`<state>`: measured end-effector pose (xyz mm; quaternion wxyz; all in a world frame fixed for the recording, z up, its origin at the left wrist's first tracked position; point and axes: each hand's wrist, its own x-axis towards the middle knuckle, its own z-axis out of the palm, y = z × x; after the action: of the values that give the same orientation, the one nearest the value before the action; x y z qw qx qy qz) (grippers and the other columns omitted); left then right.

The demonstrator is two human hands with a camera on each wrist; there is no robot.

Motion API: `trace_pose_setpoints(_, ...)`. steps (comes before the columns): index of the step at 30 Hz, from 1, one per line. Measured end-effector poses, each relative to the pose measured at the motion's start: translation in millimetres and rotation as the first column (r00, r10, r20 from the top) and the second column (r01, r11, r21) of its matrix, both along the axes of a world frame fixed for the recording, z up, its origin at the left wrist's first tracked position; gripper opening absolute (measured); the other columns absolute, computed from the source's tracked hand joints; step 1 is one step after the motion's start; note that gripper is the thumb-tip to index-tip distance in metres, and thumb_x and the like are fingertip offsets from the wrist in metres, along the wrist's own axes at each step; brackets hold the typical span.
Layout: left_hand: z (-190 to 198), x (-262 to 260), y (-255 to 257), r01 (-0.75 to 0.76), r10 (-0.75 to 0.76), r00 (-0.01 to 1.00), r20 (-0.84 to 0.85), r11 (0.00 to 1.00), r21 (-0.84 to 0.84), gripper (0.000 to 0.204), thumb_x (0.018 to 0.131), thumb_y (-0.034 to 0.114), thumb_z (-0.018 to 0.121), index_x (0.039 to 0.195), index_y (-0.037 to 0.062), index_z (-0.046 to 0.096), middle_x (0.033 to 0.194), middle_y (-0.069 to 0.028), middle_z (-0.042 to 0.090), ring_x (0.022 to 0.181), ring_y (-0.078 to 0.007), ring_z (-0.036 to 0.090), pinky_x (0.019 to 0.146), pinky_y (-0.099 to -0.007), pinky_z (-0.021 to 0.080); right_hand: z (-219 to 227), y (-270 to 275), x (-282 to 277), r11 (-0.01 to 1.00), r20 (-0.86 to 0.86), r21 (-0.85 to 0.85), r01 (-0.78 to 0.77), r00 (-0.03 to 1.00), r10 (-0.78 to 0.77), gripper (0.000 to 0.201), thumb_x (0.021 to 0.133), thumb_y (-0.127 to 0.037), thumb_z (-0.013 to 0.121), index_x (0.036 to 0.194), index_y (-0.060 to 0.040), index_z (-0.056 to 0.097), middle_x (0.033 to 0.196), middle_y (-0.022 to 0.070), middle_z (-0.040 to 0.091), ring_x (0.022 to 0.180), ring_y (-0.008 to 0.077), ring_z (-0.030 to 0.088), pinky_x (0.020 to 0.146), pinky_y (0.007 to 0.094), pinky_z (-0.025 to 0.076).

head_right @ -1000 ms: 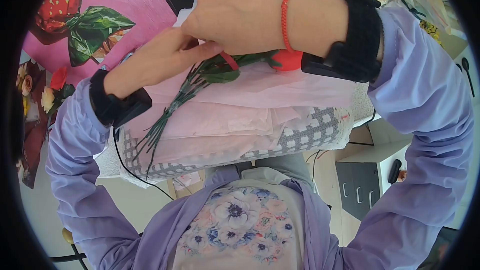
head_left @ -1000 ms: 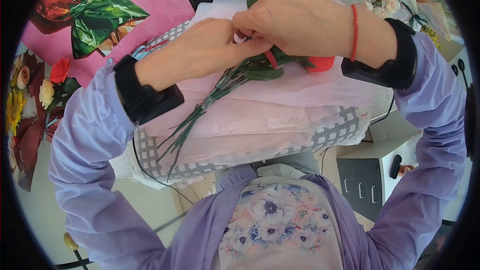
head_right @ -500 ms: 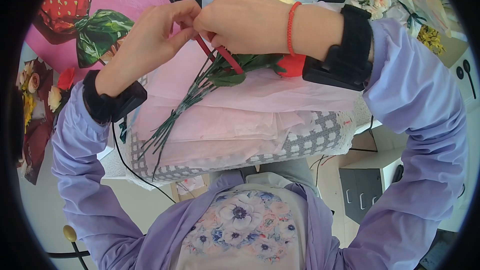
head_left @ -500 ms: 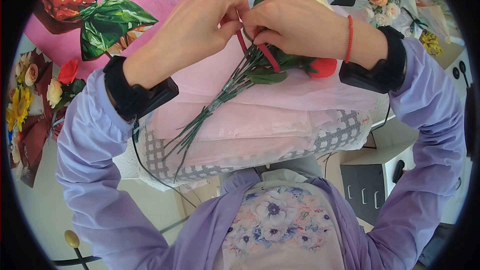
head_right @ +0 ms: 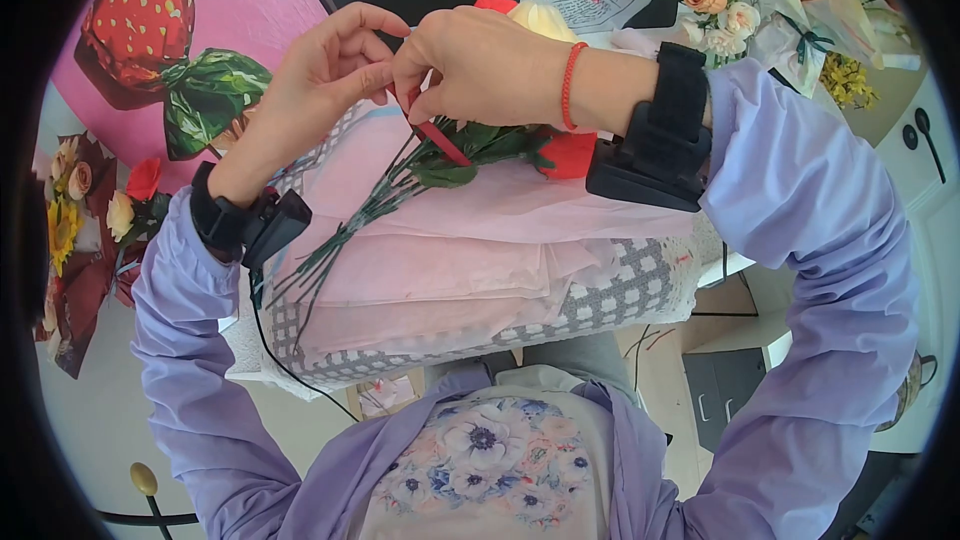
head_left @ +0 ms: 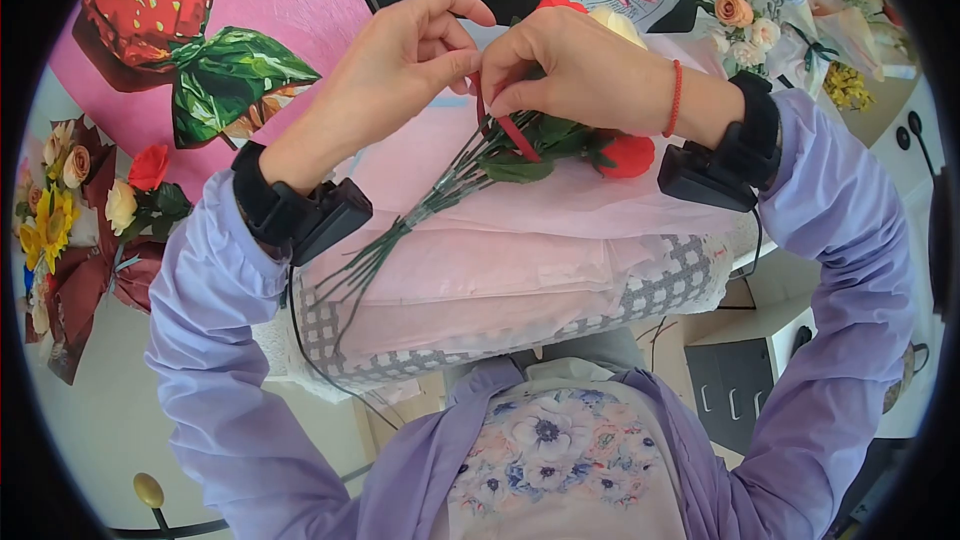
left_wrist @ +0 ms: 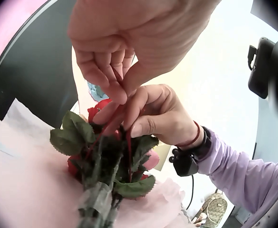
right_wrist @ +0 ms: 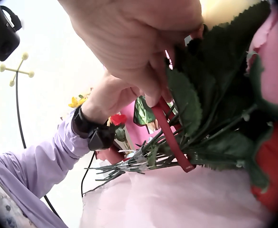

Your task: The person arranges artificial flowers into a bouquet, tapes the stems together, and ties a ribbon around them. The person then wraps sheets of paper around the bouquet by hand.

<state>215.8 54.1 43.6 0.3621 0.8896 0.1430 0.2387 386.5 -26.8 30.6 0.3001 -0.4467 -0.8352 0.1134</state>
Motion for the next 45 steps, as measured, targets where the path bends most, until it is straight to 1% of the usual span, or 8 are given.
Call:
trace_pose_setpoints(8, -17.0, 0.8, -8.3, 0.016, -0.029, 0.980, 0.196, 0.998, 0.065, 0.032, 0.082, -0.002, 0.050, 0.113, 0.0009, 0.043, 0.080, -0.0057, 0.057, 0.074, -0.0089, 0.057, 0.062, -0.0206, 0.043, -3.5, 0.0, 1.8, 1.000, -0.090, 0.004, 0.019, 0.996, -0.019, 0.010, 0.069, -0.010, 0.065, 0.075, -0.0017, 0.066, 0.068, 0.0079, 0.063, 0.063, 0.0175, 0.061, 0.062, 0.0274, 0.047)
trace_pose_setpoints(10, -20.3, -2.4, -9.4, -0.206, 0.162, 0.870, 0.465, 0.978, 0.046, 0.034, 0.083, 0.001, 0.051, 0.115, 0.0034, 0.043, 0.084, -0.0049, 0.057, 0.073, -0.0081, 0.055, 0.061, -0.0195, 0.041, -1.9, -2.7, 0.5, 0.999, -0.078, -0.027, 0.022, 0.997, -0.024, 0.008, 0.070, -0.007, 0.064, 0.074, 0.0001, 0.065, 0.070, 0.0073, 0.063, 0.065, 0.0156, 0.060, 0.063, 0.0259, 0.047)
trace_pose_setpoints(13, -28.3, -9.7, -2.2, -0.314, 0.346, 0.764, 0.545, 0.937, -0.154, 0.026, 0.085, 0.009, 0.051, 0.111, 0.0059, 0.048, 0.087, -0.0040, 0.058, 0.074, -0.0079, 0.053, 0.061, -0.0205, 0.039, -2.1, -2.8, 0.7, 0.999, -0.059, -0.031, 0.021, 0.998, -0.023, 0.006, 0.071, -0.005, 0.065, 0.074, 0.0012, 0.064, 0.072, 0.0062, 0.063, 0.067, 0.0143, 0.058, 0.064, 0.0245, 0.046)
trace_pose_setpoints(14, -30.9, -12.5, 2.2, -0.317, 0.349, 0.762, 0.545, 0.936, -0.156, 0.026, 0.085, 0.009, 0.051, 0.111, 0.0059, 0.048, 0.087, -0.0040, 0.058, 0.074, -0.0079, 0.053, 0.061, -0.0205, 0.039, -2.6, -2.7, 1.1, 1.000, -0.051, -0.004, 0.019, 0.999, -0.020, 0.006, 0.070, -0.005, 0.065, 0.074, 0.0004, 0.064, 0.071, 0.0056, 0.063, 0.066, 0.0149, 0.058, 0.064, 0.0247, 0.045)
trace_pose_setpoints(16, -36.5, -17.2, 10.9, -0.134, 0.211, 0.962, 0.170, 0.916, -0.379, 0.021, 0.089, 0.018, 0.049, 0.105, 0.0066, 0.055, 0.089, -0.0022, 0.060, 0.076, -0.0081, 0.053, 0.063, -0.0218, 0.039, -4.7, -2.3, 0.5, 1.000, -0.057, -0.004, 0.022, 0.998, -0.022, 0.006, 0.070, -0.006, 0.066, 0.073, -0.0005, 0.065, 0.070, 0.0053, 0.062, 0.065, 0.0152, 0.058, 0.064, 0.0250, 0.045)
trace_pose_setpoints(19, -45.3, -12.8, 7.4, 0.118, -0.034, 0.985, 0.169, 0.849, -0.516, 0.024, 0.090, 0.024, 0.048, 0.102, 0.0052, 0.058, 0.091, -0.0002, 0.060, 0.078, -0.0073, 0.053, 0.064, -0.0229, 0.038, -5.6, -2.5, 0.5, 1.000, -0.065, 0.004, 0.026, 0.998, -0.026, 0.006, 0.070, -0.006, 0.066, 0.074, -0.0019, 0.065, 0.070, 0.0047, 0.062, 0.065, 0.0153, 0.057, 0.065, 0.0254, 0.044)
trace_pose_setpoints(28, -43.0, 3.2, 6.8, 0.231, -0.017, 0.940, 0.342, 0.769, -0.596, 0.029, 0.090, 0.027, 0.049, 0.108, 0.0054, 0.056, 0.092, 0.0002, 0.059, 0.081, -0.0059, 0.053, 0.066, -0.0203, 0.038, -10.1, 3.0, 2.5, 0.993, -0.088, 0.106, -0.059, 0.994, 0.069, 0.009, 0.070, -0.006, 0.064, 0.075, 0.0009, 0.066, 0.066, 0.0090, 0.064, 0.059, 0.0145, 0.060, 0.057, 0.0241, 0.048)
trace_pose_setpoints(45, -57.0, -3.4, 9.2, 0.284, -0.187, 0.959, 0.214, 0.630, -0.723, 0.025, 0.089, 0.022, 0.052, 0.103, 0.0019, 0.058, 0.095, -0.0016, 0.058, 0.086, -0.0093, 0.051, 0.081, -0.0262, 0.039, -6.3, -3.4, 11.7, 0.973, -0.004, 0.232, 0.013, 1.000, -0.013, 0.012, 0.066, -0.017, 0.068, 0.073, -0.0071, 0.068, 0.069, 0.0088, 0.061, 0.071, 0.0233, 0.056, 0.067, 0.0325, 0.044)
